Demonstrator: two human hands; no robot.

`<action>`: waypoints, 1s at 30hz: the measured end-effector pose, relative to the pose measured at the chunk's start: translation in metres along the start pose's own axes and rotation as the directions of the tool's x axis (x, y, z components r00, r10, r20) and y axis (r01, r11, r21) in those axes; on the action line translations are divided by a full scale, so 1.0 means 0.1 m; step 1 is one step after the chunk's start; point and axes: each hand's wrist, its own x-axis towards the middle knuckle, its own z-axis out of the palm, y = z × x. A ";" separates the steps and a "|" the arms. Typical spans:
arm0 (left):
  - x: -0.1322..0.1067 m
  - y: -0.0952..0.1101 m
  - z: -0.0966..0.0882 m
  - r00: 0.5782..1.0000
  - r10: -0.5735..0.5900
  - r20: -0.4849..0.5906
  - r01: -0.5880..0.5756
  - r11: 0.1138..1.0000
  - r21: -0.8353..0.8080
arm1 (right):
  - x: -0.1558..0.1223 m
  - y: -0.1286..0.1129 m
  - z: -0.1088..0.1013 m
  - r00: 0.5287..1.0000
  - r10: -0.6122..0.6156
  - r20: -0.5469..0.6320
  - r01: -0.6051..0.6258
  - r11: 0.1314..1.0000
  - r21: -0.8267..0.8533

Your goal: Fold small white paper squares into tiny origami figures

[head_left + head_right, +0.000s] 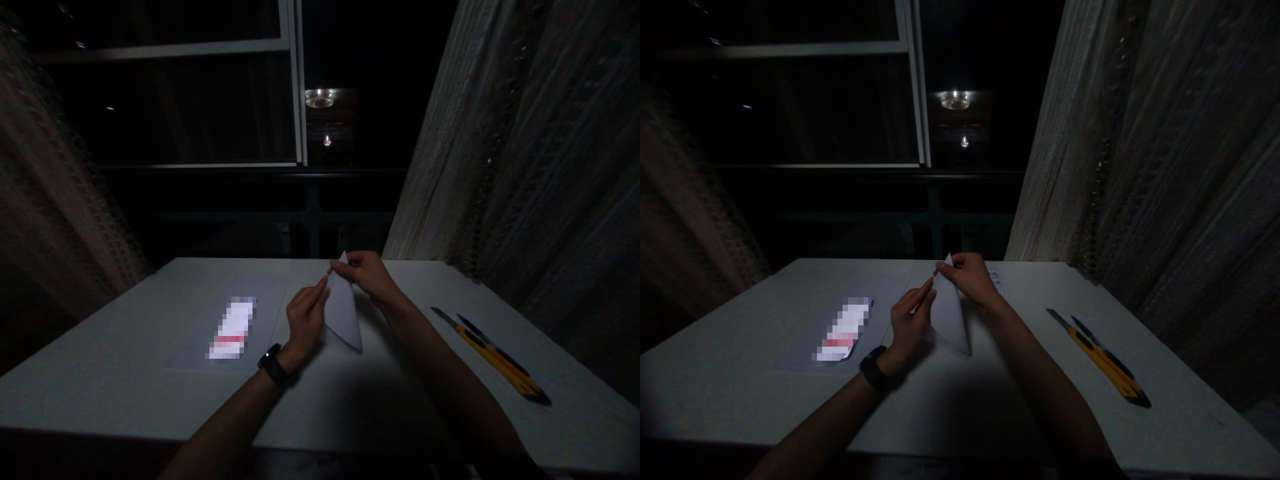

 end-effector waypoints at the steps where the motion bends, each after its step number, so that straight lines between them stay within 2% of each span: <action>1: 0.00 0.00 0.00 1.000 -0.007 -0.003 0.007 1.000 -0.009 | 0.00 0.01 0.00 1.000 -0.003 -0.001 0.003 1.000 -0.003; 14: 0.01 0.03 0.01 0.997 -0.079 -0.015 0.078 0.997 -0.022 | 0.01 0.02 -0.03 0.998 -0.060 -0.025 0.058 0.995 -0.083; 23: 0.02 0.07 0.02 0.997 -0.080 -0.008 0.079 0.996 -0.027 | -0.01 -0.03 -0.08 0.986 -0.133 -0.098 0.124 0.988 -0.095; 30: 0.00 0.10 0.03 0.998 -0.064 0.006 0.064 0.998 0.003 | -0.02 -0.07 -0.14 0.980 -0.135 -0.144 0.126 0.990 -0.067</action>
